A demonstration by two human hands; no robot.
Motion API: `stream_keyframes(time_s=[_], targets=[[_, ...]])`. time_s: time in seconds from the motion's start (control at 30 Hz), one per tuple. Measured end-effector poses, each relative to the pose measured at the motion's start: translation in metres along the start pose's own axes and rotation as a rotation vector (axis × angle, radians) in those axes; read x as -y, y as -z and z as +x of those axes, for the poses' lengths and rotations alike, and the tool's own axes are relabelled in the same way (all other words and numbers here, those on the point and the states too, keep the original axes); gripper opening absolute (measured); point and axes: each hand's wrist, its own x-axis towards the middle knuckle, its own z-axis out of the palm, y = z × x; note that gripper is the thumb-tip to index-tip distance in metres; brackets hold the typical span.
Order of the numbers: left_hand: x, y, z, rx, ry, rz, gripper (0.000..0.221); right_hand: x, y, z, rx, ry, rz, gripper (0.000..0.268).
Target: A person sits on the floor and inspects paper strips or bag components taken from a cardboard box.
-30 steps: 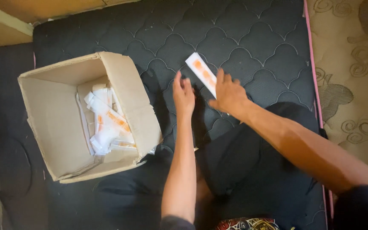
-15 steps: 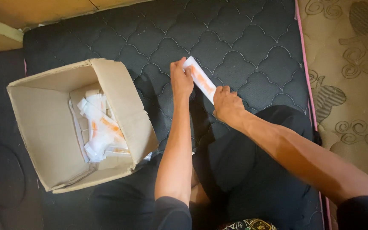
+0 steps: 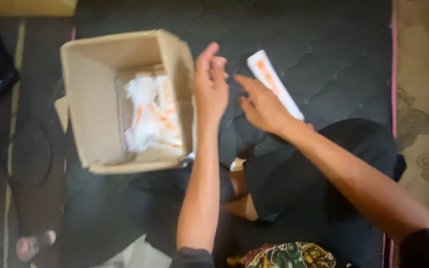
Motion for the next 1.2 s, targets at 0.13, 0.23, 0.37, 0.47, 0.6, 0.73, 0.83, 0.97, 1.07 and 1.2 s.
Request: stream_keyframes(time_s=[0.13, 0.23, 0.37, 0.47, 0.6, 0.73, 0.83, 0.97, 1.07, 1.2], targets=[[0.0, 0.087, 0.008, -0.235, -0.195, 0.046, 0.03, 0.083, -0.033, 0.004, 0.053, 0.048, 0.118, 0.051], [0.024, 0.136, 0.0, -0.374, -0.225, 0.192, 0.027, 0.126, -0.049, 0.003, 0.171, -0.063, 0.146, 0.056], [0.141, 0.158, -0.022, -0.417, -0.028, 0.563, 0.025, 0.152, -0.066, 0.002, 0.295, -0.255, 0.086, 0.088], [0.195, 0.146, -0.042, -0.244, 0.319, 0.636, 0.021, 0.157, -0.067, 0.002, 0.368, -0.328, 0.044, 0.099], [0.188, 0.119, -0.048, -0.06, 0.657, 0.788, 0.051, 0.164, -0.055, 0.0, 0.372, -0.369, 0.054, 0.096], [0.199, 0.112, -0.057, -0.007, 0.703, 0.821, 0.062, 0.164, -0.051, -0.002, 0.378, -0.373, 0.083, 0.096], [0.175, 0.112, -0.062, 0.04, 0.69, 0.86, 0.05, 0.162, -0.053, -0.004, 0.365, -0.355, 0.108, 0.096], [0.177, 0.114, -0.063, 0.058, 0.687, 0.801, 0.031, 0.159, -0.053, -0.005, 0.357, -0.365, 0.114, 0.098], [0.169, 0.124, -0.055, 0.068, 0.66, 0.768, 0.028, 0.157, -0.054, -0.001, 0.341, -0.365, 0.153, 0.098], [0.152, 0.148, -0.044, 0.126, 0.693, 0.765, 0.021, 0.174, -0.055, 0.003, 0.318, -0.367, 0.202, 0.098]])
